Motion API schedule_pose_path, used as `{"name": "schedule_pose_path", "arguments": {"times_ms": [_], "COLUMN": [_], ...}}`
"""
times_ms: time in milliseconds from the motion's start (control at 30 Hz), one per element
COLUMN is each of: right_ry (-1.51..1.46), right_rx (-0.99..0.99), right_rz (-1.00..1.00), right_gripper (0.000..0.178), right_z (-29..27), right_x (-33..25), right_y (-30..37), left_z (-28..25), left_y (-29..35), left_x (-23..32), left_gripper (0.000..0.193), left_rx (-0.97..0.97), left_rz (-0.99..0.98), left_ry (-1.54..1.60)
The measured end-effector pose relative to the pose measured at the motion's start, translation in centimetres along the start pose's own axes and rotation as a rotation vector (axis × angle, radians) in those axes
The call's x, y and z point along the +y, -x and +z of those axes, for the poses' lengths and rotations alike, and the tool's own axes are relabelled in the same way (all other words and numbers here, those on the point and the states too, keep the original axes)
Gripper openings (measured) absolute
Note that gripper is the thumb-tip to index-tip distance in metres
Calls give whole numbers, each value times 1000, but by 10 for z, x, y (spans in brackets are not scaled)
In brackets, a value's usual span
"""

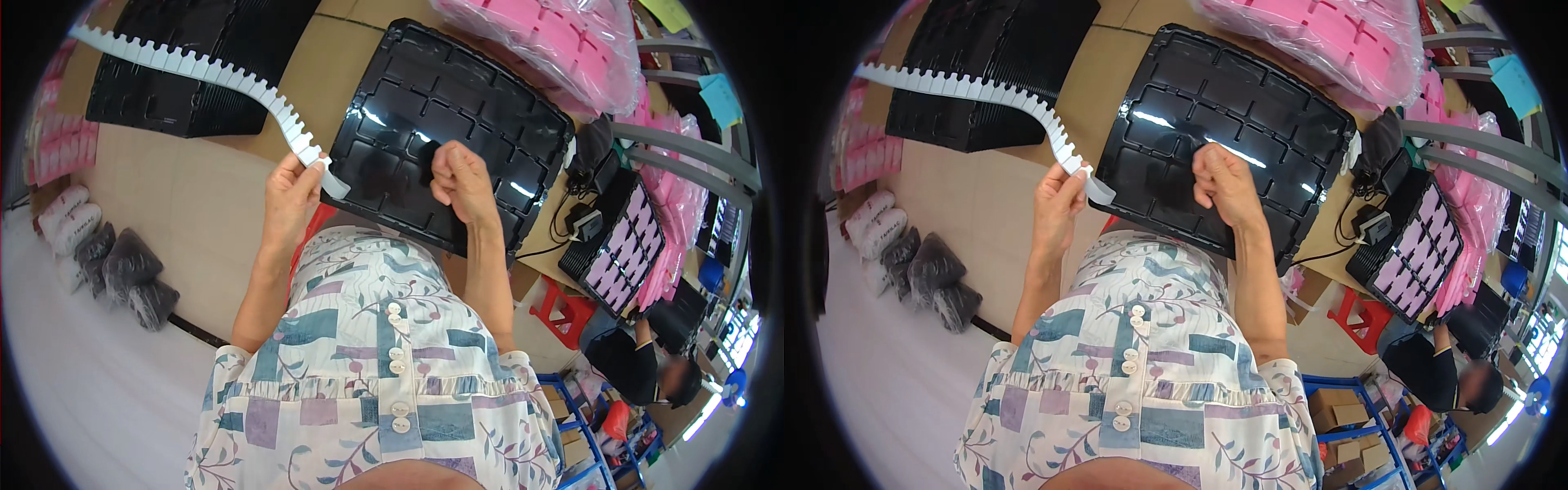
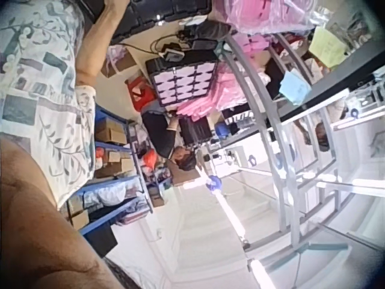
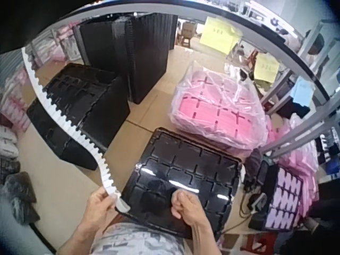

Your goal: The person assembles black plastic trays by first applying white adhesive strips to the tray's surface. They then place pink plastic inserts into the compartments of the tray. The person repeats this process for multiple trays, stacking the finished units on a nearby table.

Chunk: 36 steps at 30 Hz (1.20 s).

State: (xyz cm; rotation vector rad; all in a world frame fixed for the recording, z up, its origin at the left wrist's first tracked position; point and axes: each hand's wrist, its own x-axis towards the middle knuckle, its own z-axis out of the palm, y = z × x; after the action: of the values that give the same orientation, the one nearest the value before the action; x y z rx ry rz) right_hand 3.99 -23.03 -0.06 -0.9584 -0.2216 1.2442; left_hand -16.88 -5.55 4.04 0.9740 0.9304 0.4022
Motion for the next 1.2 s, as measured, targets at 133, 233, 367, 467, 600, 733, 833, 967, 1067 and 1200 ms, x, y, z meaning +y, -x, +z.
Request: {"name": "schedule_pose_path", "arguments": {"times_ms": [133,233,367,467,600,733,833,967,1067,1200], "right_ry": [-90,4,51,362,578,666,767,840,933,1396], "right_rx": [-5,70,66,44,23,77,163,237,268,205], "right_rz": [-13,33,73,114,-75,-143,-197,-265,-366,-867], "right_gripper": [36,23,20,17,16,11,7,8,6,14], "right_z": [-4,11,18,41,82,83,82,83,82,81], "right_x": [2,-1,8,8,12,10,7,5,7,19], "right_y": [4,3,-7,-8,-10,-9,-7,-1,2,5], "left_z": [-11,-19,-17,3,12,21,28,32,31,39], "left_y": [2,2,5,11,9,5,1,-3,-12,-12], "left_x": [6,11,20,16,1,1,-4,4,-7,-20], "left_gripper": [16,13,15,17,14,12,11,8,8,8], "left_rx": [55,57,38,-8,-196,-234,-249,-329,-325,-227], "left_rz": [4,8,24,14,-45,-18,32,-137,-233,-163], "left_ry": [6,16,22,63,71,28,-73,101,175,159]}}
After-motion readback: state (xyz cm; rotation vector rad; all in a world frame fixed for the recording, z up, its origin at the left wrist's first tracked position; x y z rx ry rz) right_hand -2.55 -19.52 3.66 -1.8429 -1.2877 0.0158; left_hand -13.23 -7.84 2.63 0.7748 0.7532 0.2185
